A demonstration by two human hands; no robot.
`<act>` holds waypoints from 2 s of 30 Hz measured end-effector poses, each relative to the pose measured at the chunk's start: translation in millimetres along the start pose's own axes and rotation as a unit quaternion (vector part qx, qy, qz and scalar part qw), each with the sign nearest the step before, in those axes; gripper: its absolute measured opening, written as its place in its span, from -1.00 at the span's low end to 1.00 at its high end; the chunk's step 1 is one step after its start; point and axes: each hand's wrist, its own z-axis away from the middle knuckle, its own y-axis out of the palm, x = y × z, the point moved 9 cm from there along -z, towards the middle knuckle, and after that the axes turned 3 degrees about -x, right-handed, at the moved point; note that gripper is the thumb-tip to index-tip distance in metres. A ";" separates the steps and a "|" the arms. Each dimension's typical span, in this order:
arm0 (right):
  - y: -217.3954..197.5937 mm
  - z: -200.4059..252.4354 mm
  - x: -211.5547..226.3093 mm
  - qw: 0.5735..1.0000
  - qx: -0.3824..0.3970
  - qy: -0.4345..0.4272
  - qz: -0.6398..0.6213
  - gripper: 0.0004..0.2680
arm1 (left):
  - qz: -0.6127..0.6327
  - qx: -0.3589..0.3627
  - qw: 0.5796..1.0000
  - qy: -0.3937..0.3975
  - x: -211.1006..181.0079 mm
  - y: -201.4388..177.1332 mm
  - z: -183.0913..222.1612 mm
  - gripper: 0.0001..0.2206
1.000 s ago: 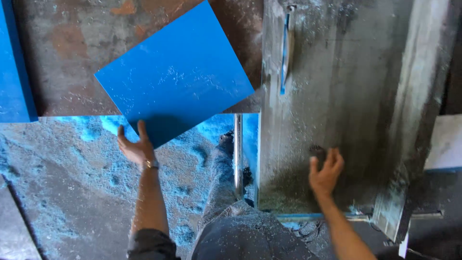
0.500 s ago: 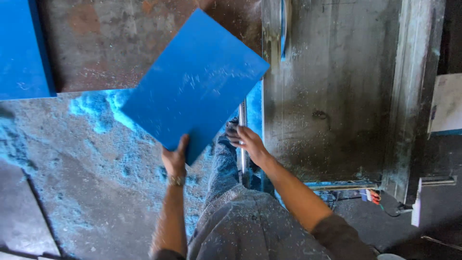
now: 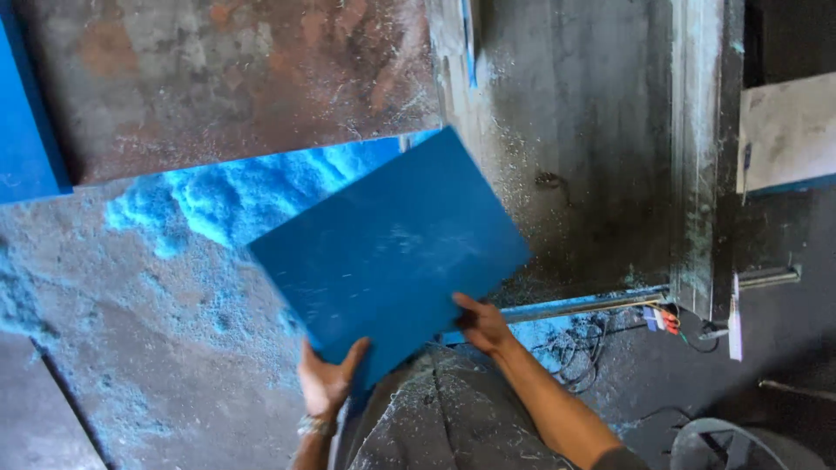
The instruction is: Measuring and cutting blue plastic sheets using a table saw in a manufacturing environment.
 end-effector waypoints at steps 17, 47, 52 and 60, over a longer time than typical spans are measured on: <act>-184.2 20.2 212.8 0.945 -0.103 -0.277 -0.138 -0.55 | -0.134 0.204 0.954 0.172 -119.1 298.5 -48.2 -0.28; -53.2 52.2 317.6 0.336 -0.084 -0.469 0.813 -0.56 | 0.037 0.043 0.996 0.070 -58.9 353.5 -33.6 -0.32; -46.6 18.0 326.1 0.268 -0.039 -0.388 0.881 -0.16 | 0.144 0.072 0.980 0.119 -59.8 352.1 -33.2 -0.25; -67.9 7.3 335.2 0.229 -0.014 -0.410 0.883 -0.06 | -0.278 0.039 0.851 0.444 -159.0 390.1 23.2 0.08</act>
